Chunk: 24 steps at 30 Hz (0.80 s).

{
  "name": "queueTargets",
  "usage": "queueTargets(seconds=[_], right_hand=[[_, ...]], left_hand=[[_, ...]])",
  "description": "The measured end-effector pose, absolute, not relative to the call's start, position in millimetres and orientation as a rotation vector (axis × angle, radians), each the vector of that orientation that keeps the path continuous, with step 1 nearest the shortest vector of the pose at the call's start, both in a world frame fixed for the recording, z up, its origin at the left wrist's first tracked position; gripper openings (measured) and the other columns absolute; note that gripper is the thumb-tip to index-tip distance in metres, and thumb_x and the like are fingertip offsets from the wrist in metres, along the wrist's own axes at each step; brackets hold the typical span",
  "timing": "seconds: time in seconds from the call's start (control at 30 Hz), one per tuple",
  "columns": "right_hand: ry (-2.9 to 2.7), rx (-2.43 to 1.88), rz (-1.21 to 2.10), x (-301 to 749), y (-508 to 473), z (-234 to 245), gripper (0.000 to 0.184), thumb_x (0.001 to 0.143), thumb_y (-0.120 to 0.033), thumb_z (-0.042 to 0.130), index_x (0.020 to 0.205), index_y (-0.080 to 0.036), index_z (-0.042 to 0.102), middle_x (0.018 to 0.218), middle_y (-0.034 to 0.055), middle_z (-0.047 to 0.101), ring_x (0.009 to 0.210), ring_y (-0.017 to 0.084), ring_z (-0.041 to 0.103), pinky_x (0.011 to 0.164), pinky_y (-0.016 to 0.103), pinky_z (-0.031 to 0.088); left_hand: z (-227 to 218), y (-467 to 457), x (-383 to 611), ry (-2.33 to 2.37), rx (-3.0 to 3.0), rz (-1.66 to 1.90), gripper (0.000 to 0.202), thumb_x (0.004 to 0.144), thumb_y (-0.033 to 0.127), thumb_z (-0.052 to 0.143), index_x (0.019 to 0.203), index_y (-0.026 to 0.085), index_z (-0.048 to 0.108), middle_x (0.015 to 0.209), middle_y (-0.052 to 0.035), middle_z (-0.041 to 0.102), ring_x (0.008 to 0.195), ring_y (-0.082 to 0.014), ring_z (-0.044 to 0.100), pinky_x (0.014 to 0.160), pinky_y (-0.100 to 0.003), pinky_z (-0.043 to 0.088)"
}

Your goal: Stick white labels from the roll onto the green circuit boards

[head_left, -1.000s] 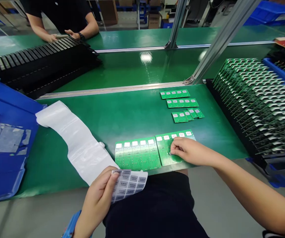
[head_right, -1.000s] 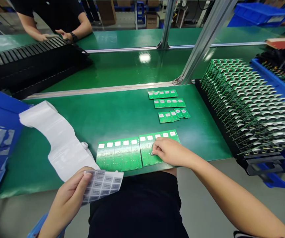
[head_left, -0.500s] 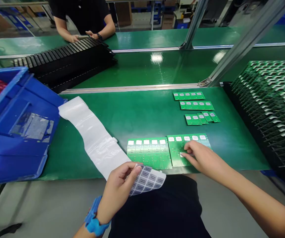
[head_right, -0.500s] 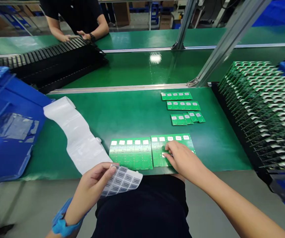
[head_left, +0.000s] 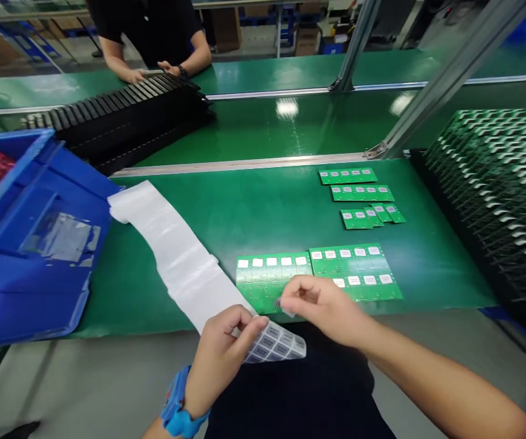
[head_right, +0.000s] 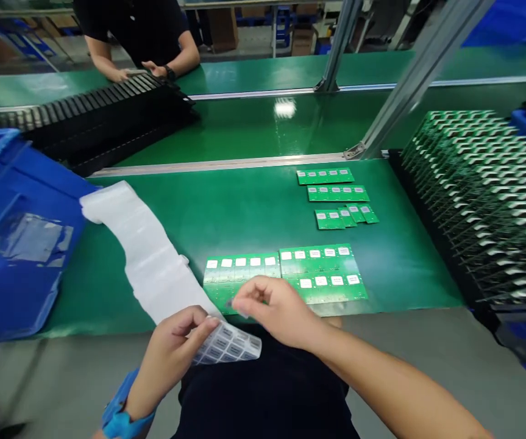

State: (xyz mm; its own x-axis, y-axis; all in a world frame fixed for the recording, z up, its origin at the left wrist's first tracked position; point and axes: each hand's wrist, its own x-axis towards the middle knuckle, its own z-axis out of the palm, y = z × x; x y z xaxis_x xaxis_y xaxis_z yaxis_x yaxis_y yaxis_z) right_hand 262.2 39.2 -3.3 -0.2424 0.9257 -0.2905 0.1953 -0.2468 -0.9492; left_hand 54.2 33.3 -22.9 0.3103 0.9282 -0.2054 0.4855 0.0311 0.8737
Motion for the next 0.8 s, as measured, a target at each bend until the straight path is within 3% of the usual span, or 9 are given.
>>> queueTargets(seconds=[0.13, 0.2, 0.37, 0.53, 0.7, 0.8], right_hand=[[-1.646, -1.702, 1.324, 317, 50, 1, 0.018, 0.082, -0.034, 0.053, 0.073, -0.019, 0.058, 0.075, 0.0006, 0.058, 0.07, 0.014, 0.052, 0.065, 0.028, 0.042], [-1.812, -1.816, 1.364, 336, 57, 0, 0.019, 0.081, -0.035, 0.053, 0.072, -0.019, 0.059, 0.075, 0.0009, 0.059, 0.068, 0.014, 0.053, 0.063, 0.028, 0.041], [-1.923, -1.901, 1.454, 343, 64, -10, 0.018, 0.08, -0.033, 0.052, 0.073, -0.02, 0.061, 0.08, 0.0018, 0.064, 0.074, 0.016, 0.058, 0.063, 0.027, 0.042], [-2.057, -1.928, 1.224, 333, 58, -17, 0.019, 0.082, -0.031, 0.05, 0.069, -0.021, 0.059, 0.071, 0.001, 0.061, 0.071, 0.017, 0.056, 0.063, 0.029, 0.04], [-2.266, -1.917, 0.533, 330, 45, -19, 0.008, 0.079, -0.026, 0.055, 0.084, -0.02, 0.052, 0.08, 0.0045, 0.058, 0.078, 0.022, 0.052, 0.07, 0.037, 0.039], [-2.185, -1.805, 0.687, 325, 43, -15, 0.007, 0.082, -0.022, 0.05, 0.089, -0.022, 0.047, 0.087, 0.0044, 0.057, 0.084, 0.021, 0.052, 0.073, 0.036, 0.041]], left_hand=[[-26, 34, 44, 1.349, 1.508, 0.621, 0.026, 0.082, 0.04, 0.054, 0.069, 0.018, 0.058, 0.06, 0.0011, 0.059, 0.053, -0.0101, 0.052, 0.048, -0.018, 0.041], [-23, 36, 40, 1.398, 1.425, 0.684, 0.025, 0.08, 0.042, 0.055, 0.08, 0.018, 0.062, 0.065, -0.0003, 0.062, 0.055, -0.0118, 0.056, 0.048, -0.018, 0.043], [-17, 40, 35, 1.588, 1.214, 0.863, 0.042, 0.078, 0.043, 0.059, 0.114, 0.021, 0.057, 0.065, 0.0012, 0.061, 0.058, -0.0126, 0.058, 0.051, -0.018, 0.046], [-26, 39, 18, 1.697, 1.151, 0.879, 0.034, 0.074, 0.044, 0.064, 0.098, 0.02, 0.064, 0.085, -0.0027, 0.066, 0.074, -0.0145, 0.062, 0.059, -0.017, 0.051], [-27, 38, 11, 1.538, 0.981, 0.813, 0.044, 0.067, 0.041, 0.071, 0.103, 0.02, 0.058, 0.079, -0.0021, 0.066, 0.072, -0.0177, 0.064, 0.053, -0.02, 0.053], [-21, 38, 20, 1.449, 0.942, 0.806, 0.046, 0.062, 0.034, 0.076, 0.1, 0.02, 0.054, 0.078, -0.0015, 0.067, 0.072, -0.018, 0.065, 0.055, -0.022, 0.055]])
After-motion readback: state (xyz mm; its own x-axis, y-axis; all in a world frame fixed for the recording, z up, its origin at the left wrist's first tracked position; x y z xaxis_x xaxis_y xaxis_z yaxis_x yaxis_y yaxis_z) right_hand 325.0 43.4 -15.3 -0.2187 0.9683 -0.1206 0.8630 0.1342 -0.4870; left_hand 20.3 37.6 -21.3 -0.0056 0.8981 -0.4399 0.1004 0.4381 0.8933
